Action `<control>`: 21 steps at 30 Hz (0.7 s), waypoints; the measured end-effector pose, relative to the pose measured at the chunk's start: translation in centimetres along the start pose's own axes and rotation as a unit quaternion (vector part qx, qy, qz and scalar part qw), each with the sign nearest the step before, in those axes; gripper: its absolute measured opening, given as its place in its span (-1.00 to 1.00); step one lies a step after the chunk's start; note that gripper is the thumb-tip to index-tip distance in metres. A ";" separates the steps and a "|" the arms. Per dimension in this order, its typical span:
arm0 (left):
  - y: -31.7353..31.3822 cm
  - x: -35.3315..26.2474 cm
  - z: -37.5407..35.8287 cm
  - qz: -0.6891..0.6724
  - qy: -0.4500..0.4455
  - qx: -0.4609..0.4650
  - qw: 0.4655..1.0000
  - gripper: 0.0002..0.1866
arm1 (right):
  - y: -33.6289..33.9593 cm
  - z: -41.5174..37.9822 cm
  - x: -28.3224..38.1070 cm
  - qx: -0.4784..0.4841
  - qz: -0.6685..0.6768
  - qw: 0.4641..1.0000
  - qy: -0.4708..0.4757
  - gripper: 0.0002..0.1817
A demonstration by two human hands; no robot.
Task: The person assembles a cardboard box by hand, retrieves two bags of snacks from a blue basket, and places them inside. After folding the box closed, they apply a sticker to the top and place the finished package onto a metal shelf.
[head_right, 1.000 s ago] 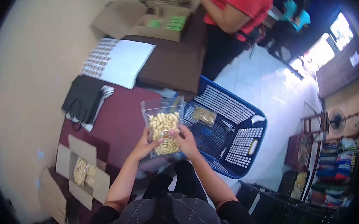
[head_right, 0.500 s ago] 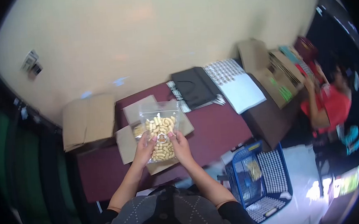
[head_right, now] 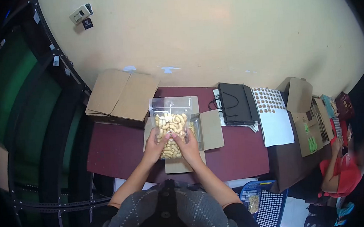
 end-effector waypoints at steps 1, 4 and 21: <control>-0.2 -0.4 0.1 0.052 -0.036 -0.010 0.998 -0.64 | 0.0 -0.1 0.4 0.010 0.010 1.000 0.004 -0.61; -0.4 -0.5 0.1 0.104 -0.056 -0.029 0.993 -0.64 | 0.1 0.2 0.6 0.014 0.033 0.999 -0.031 -0.60; -3.0 -0.1 0.8 0.074 -0.027 0.000 0.997 -0.58 | 1.7 0.7 2.7 0.036 0.042 0.996 -0.064 -0.38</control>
Point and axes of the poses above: each hand's wrist, its own z-axis towards the middle knuckle, its own y-axis out of the back of the hand, x = y × z, the point moved 8 cm from there along z, towards the middle knuckle, and after that the axes turned 12 degrees about -x, right-handed, at the moved point
